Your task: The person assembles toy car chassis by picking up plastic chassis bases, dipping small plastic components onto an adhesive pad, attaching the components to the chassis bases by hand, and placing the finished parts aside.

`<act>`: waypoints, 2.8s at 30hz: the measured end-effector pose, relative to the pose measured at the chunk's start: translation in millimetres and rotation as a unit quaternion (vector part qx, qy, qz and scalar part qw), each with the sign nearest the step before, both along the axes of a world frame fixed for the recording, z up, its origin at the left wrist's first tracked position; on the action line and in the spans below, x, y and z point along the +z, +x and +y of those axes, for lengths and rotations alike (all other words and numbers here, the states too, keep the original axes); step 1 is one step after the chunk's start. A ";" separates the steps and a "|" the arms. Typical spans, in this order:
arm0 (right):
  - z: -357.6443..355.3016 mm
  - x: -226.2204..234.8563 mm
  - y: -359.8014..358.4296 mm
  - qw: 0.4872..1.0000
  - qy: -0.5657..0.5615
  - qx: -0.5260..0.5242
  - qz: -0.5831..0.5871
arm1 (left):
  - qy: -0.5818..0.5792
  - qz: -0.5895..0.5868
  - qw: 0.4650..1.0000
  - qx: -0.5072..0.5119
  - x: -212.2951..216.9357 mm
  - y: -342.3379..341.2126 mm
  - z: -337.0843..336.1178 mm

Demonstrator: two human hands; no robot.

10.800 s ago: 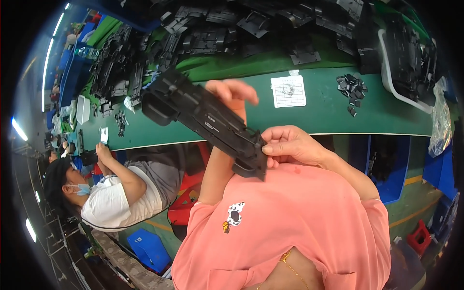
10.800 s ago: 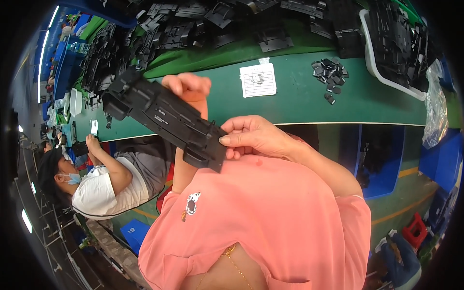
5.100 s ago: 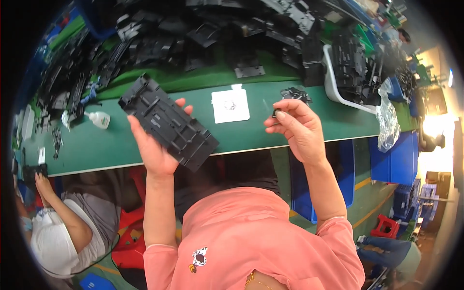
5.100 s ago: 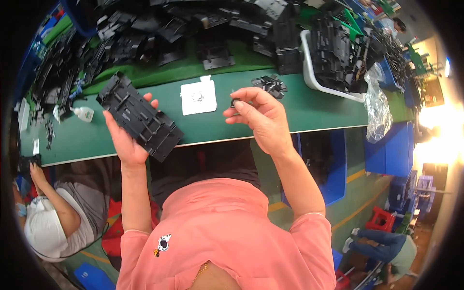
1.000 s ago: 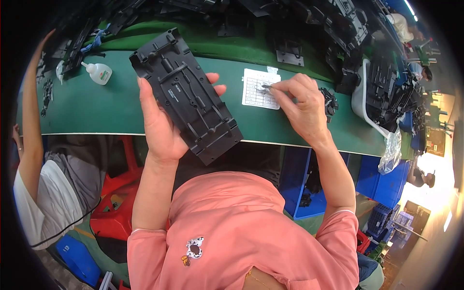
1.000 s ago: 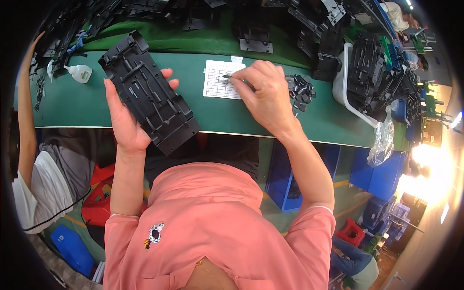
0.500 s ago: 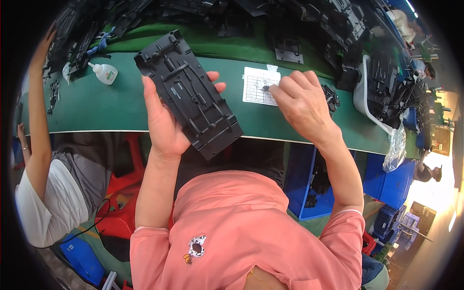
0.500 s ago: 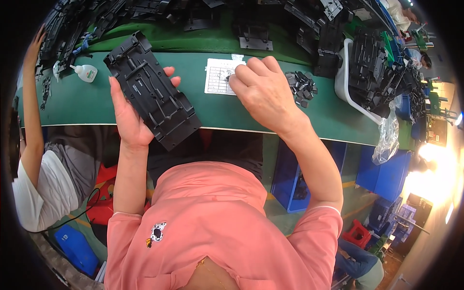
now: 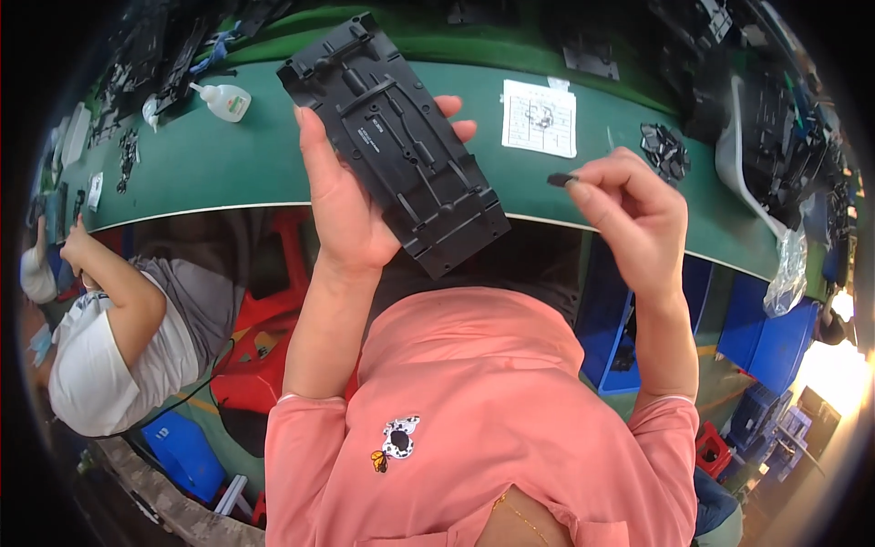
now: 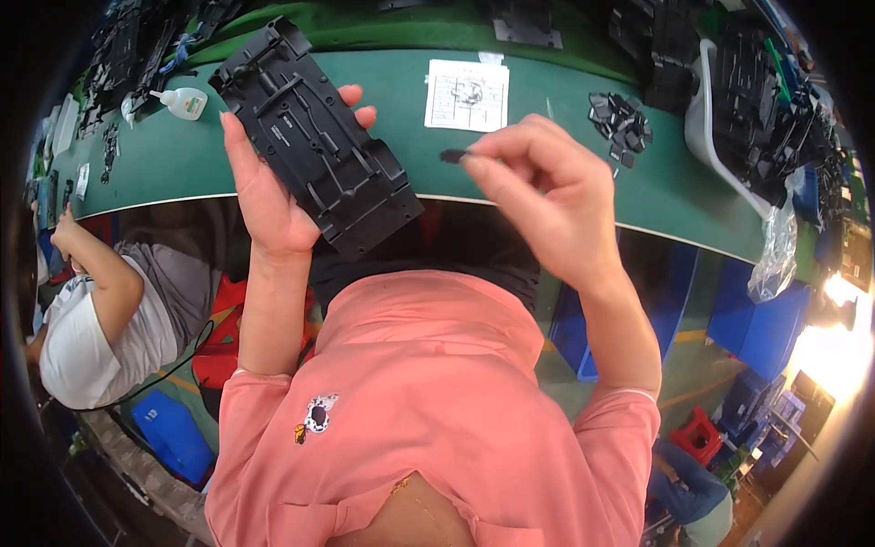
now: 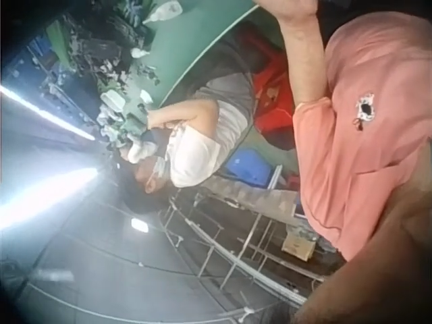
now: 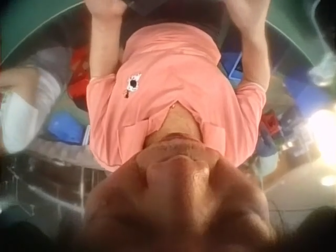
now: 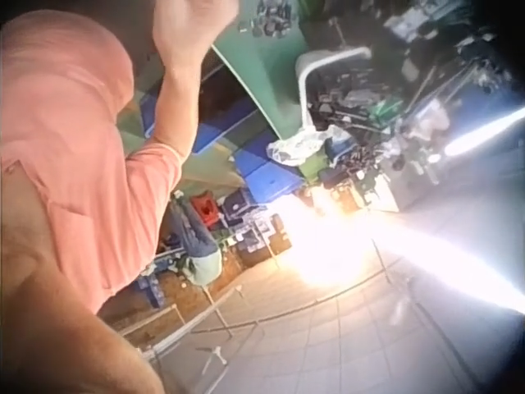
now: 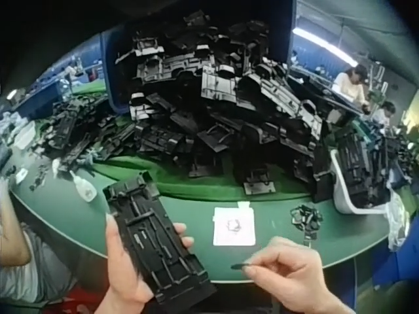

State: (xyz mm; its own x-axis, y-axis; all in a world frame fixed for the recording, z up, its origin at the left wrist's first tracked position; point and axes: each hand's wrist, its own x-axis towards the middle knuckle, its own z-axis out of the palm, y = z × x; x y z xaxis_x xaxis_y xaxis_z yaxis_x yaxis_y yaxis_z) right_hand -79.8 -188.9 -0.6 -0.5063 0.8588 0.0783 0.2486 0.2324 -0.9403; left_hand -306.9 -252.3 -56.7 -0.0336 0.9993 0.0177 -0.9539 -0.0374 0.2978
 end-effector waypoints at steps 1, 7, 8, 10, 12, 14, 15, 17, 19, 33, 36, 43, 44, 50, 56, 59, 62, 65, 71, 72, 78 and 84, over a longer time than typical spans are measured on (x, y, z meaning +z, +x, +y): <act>-2.6 0.7 -1.2 0.990 0.126 0.040 -0.041 | -0.001 0.007 1.000 -0.001 0.0 0.8 -0.9; -2.8 -14.7 -12.7 0.823 0.539 0.168 -0.062 | -0.033 0.028 0.999 -0.001 8.0 2.8 -1.3; -2.8 -14.2 -14.2 0.825 0.536 0.171 -0.062 | -0.031 0.031 0.999 -0.003 8.4 1.0 -0.9; -2.7 -11.4 -16.4 0.810 0.550 0.183 -0.085 | -0.026 0.028 0.999 -0.005 8.1 -2.9 0.9; -2.2 -7.7 -18.0 0.809 0.547 0.193 -0.090 | -0.020 0.026 0.999 -0.006 9.0 -4.6 0.0; -2.3 -6.1 -18.5 0.808 0.545 0.200 -0.097 | -0.023 0.020 0.999 -0.018 11.2 -4.3 -0.3; -2.7 -6.0 -18.3 0.808 0.541 0.207 -0.104 | -0.025 0.018 0.999 -0.017 11.5 -3.6 -0.7; -4.0 -5.5 -17.8 0.808 0.537 0.215 -0.110 | -0.034 0.030 0.999 -0.018 13.1 -2.3 -2.1; -6.0 -5.2 -17.5 0.807 0.539 0.214 -0.111 | -0.030 0.032 0.999 -0.018 15.1 -1.5 -3.1; -12.7 -8.7 -5.6 0.802 0.542 0.220 -0.125 | -0.032 0.066 0.997 -0.029 18.0 10.3 -6.2; -13.9 -7.3 -1.5 0.796 0.540 0.234 -0.141 | -0.042 0.093 0.995 -0.024 19.6 12.9 -7.3; -12.9 -6.9 2.8 0.785 0.540 0.256 -0.163 | -0.044 0.104 0.993 -0.027 20.0 16.6 -7.3; -12.7 -7.1 3.5 0.785 0.540 0.256 -0.163 | -0.047 0.107 0.993 -0.026 20.2 17.3 -7.5; -12.9 -8.7 -0.2 0.796 0.543 0.233 -0.133 | -0.042 0.107 0.993 -0.028 20.4 20.6 -8.1; -11.0 -13.7 -1.3 0.796 0.545 0.226 -0.132 | -0.019 0.083 0.996 -0.027 19.0 21.3 -7.8; -11.4 -13.8 0.9 0.796 0.547 0.219 -0.140 | 0.002 0.076 0.997 -0.019 17.5 19.0 -8.1; -14.6 -15.9 3.0 0.854 0.488 0.156 -0.087 | 0.017 0.077 0.996 0.036 18.0 22.7 -16.5; -41.0 -14.6 7.3 0.978 0.204 0.034 -0.040 | 0.089 0.104 0.985 0.107 13.6 27.4 -22.6; -61.5 -21.8 0.5 0.984 -0.169 0.009 0.049 | 0.171 0.228 0.955 0.077 14.9 32.0 -28.1; -62.0 -23.9 -0.5 0.980 -0.189 0.010 0.056 | 0.223 0.247 0.941 0.067 14.0 31.5 -23.9; -63.6 -24.4 -3.5 0.967 -0.247 0.008 0.060 | 0.245 0.221 0.942 0.065 13.8 42.5 -25.4; -62.6 -24.0 -1.9 0.969 -0.239 0.007 0.058 | 0.189 0.288 0.936 0.065 13.8 39.4 -37.3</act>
